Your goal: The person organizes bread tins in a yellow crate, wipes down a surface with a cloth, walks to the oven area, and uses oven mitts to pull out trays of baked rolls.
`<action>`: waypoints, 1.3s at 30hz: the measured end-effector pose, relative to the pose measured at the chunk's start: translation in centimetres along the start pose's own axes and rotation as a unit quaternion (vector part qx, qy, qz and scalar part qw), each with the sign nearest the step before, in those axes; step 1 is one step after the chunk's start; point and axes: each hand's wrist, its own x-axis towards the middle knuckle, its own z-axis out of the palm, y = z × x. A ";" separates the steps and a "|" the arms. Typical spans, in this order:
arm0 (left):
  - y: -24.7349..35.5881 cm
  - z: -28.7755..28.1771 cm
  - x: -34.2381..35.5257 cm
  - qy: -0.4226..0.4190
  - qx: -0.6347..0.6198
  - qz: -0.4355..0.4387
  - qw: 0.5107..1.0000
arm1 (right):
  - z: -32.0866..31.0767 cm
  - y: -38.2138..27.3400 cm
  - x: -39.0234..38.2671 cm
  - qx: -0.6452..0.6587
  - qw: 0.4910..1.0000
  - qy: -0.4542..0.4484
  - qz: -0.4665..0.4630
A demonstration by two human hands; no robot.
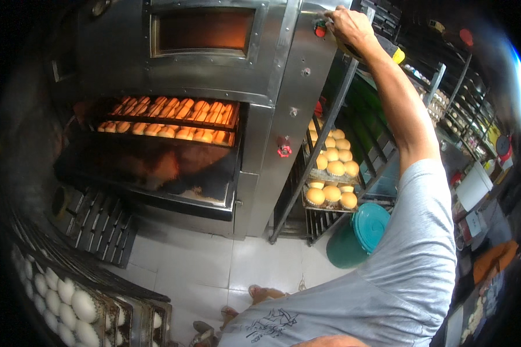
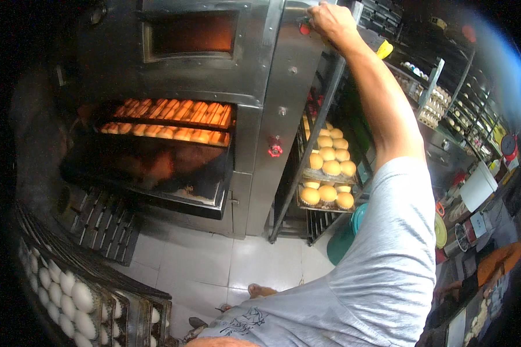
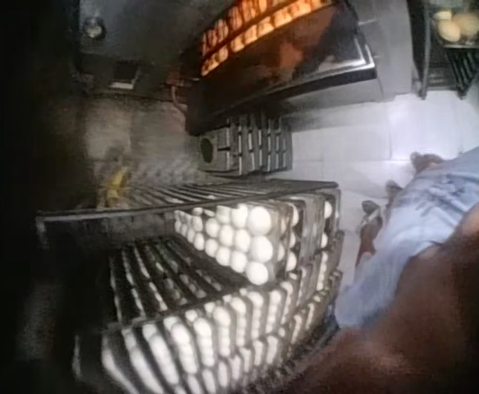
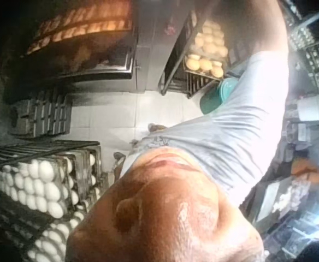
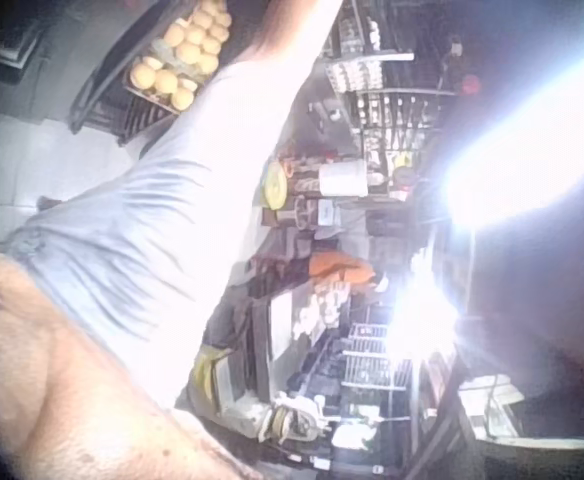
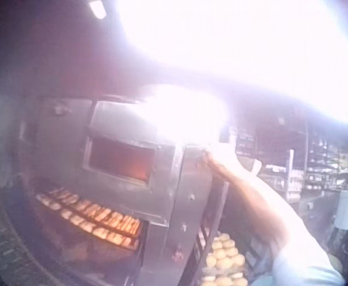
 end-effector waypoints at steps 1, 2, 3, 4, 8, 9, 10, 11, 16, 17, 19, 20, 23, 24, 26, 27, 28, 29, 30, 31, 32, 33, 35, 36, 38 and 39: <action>-0.3 0.1 -0.1 0.002 0.002 -0.003 1.000 | -0.3 0.3 0.3 -0.004 0.999 -0.010 -0.040; -0.5 0.3 -0.2 0.003 0.001 -0.003 1.000 | -1.1 0.5 0.5 -0.009 0.997 -0.020 -0.079; -0.6 0.7 0.0 0.005 0.002 -0.003 1.000 | -0.8 0.6 0.8 -0.022 0.996 -0.028 -0.087; -0.9 0.8 -0.1 0.004 0.004 -0.002 1.000 | -0.8 0.7 1.0 -0.036 0.994 -0.039 -0.093; -1.7 2.1 0.0 0.007 0.000 -0.005 1.000 | 0.6 1.7 2.4 -0.048 0.994 -0.049 -0.089; -2.0 2.3 -0.3 0.009 -0.002 -0.009 1.000 | 0.1 1.2 2.3 -0.002 0.993 -0.051 -0.109; -2.3 2.8 -0.5 0.012 -0.001 -0.012 1.000 | -1.2 0.5 1.7 0.044 0.989 -0.054 -0.127; -3.0 3.1 -1.2 0.018 -0.005 -0.014 1.000 | -2.1 -0.2 1.3 0.091 0.984 -0.056 -0.146; -4.2 3.8 -0.8 0.030 -0.003 0.008 1.000 | -4.5 -1.8 0.3 0.128 0.977 0.036 -0.169; -4.9 3.9 -1.6 0.041 -0.004 0.011 0.999 | -4.7 -3.1 1.0 0.170 0.973 0.015 -0.154; -4.9 4.3 -0.8 0.041 0.001 0.044 0.998 | -6.1 -4.0 0.1 0.047 0.995 -0.025 -0.079; -5.1 4.4 -0.6 0.040 0.006 0.056 0.998 | -5.7 -3.5 -0.5 0.094 0.989 -0.026 -0.109; -5.8 5.3 -0.9 0.055 0.003 0.073 0.996 | -4.8 -2.8 -0.7 0.129 0.965 0.019 -0.229; -6.5 5.6 -2.0 0.066 -0.003 0.062 0.996 | -7.3 -6.8 -0.8 0.176 0.981 -0.072 -0.042; -7.1 6.6 -2.5 0.079 -0.028 0.057 0.995 | -5.3 -4.9 -0.9 0.139 0.973 -0.005 -0.186; -7.5 7.4 -1.9 0.083 -0.112 0.050 0.989 | -3.9 -3.0 0.5 0.153 0.963 -0.024 -0.222; -7.1 7.8 -1.2 0.082 -0.193 0.047 0.977 | -2.9 -1.5 0.8 0.082 0.974 -0.020 -0.210; -7.5 8.2 -2.0 0.079 -0.099 0.047 0.991 | -1.9 -0.1 1.0 0.012 0.980 -0.016 -0.197; -7.8 8.1 -3.1 0.088 -0.077 0.035 0.993 | 0.3 1.3 1.8 -0.046 0.982 0.001 -0.181; -8.0 8.2 -3.9 0.088 -0.069 0.027 0.993 | 1.2 1.9 3.3 0.037 0.995 -0.085 -0.040; -8.1 8.3 -4.4 0.090 -0.068 0.023 0.993 | 1.9 3.1 3.1 0.043 0.998 -0.045 0.006; -8.6 8.7 -6.1 0.099 -0.070 0.003 0.993 | 1.3 1.0 2.3 0.064 0.997 -0.004 0.043; -8.9 8.9 -7.6 0.099 -0.066 -0.010 0.993 | -0.6 -1.4 -0.5 0.158 0.983 0.006 0.097; -9.0 8.8 -8.2 0.100 -0.062 -0.016 0.993 | -0.8 -3.6 -2.8 0.226 0.966 0.077 0.099; -9.6 9.0 -9.7 0.110 -0.061 -0.033 0.992 | -3.3 -13.1 -7.4 0.416 0.897 0.075 0.132; -10.3 9.0 -11.6 0.126 -0.060 -0.054 0.989 | -1.6 -18.1 -8.8 0.488 0.861 0.125 0.071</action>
